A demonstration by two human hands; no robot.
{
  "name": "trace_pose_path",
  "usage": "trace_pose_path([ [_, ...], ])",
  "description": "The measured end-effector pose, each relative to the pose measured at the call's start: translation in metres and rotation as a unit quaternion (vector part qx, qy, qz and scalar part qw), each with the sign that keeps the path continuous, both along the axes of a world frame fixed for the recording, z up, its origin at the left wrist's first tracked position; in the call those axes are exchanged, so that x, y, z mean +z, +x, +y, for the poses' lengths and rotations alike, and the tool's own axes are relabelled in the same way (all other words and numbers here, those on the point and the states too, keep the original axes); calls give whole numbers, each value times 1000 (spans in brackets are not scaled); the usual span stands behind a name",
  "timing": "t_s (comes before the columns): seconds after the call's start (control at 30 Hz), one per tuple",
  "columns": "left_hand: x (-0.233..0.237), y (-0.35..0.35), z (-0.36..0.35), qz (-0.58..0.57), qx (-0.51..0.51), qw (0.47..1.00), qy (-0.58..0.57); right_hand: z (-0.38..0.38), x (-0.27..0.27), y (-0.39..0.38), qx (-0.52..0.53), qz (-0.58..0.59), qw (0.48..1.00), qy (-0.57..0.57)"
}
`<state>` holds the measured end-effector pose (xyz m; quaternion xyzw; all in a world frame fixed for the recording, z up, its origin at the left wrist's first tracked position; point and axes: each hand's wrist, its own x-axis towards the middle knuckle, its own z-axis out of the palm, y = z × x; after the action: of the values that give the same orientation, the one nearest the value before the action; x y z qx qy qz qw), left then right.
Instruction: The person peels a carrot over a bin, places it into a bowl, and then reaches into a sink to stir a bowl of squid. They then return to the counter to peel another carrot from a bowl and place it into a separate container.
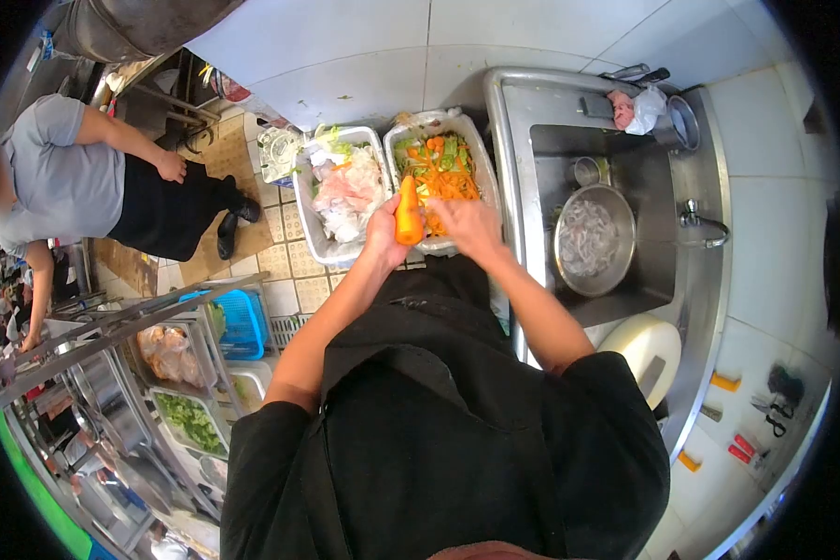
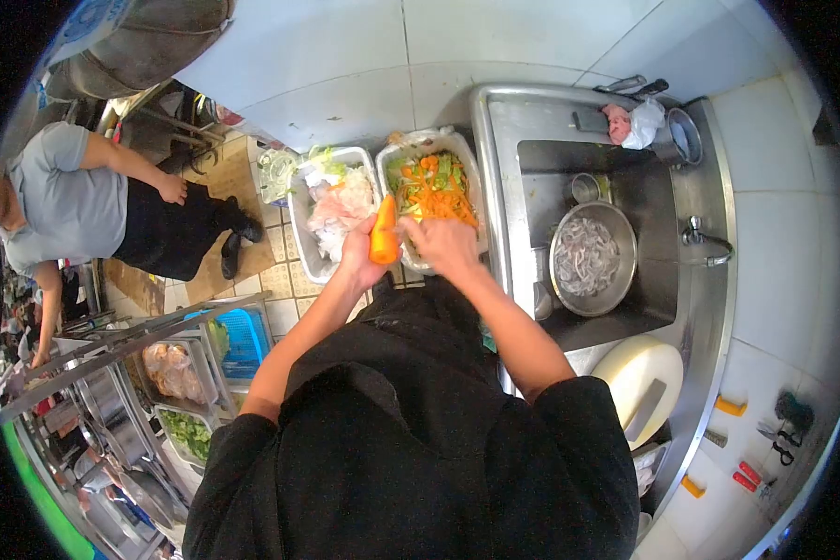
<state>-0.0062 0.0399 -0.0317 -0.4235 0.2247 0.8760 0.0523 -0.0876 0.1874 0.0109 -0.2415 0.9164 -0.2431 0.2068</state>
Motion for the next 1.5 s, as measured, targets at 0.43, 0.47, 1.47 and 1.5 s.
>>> trace_pose_path([
  [0.43,19,14,9,11,-61,998,6,-18,-55,-36,-44,8,995,91],
  [0.47,24,16,8,24,-73,997,17,-15,-51,-51,-35,-4,995,98],
  [1.47,17,-2,-14,27,-43,999,7,-19,-11,-84,-82,16,994,64],
  [1.5,10,-4,-16,27,-41,999,17,-18,-2,-70,-62,-4,996,64],
])
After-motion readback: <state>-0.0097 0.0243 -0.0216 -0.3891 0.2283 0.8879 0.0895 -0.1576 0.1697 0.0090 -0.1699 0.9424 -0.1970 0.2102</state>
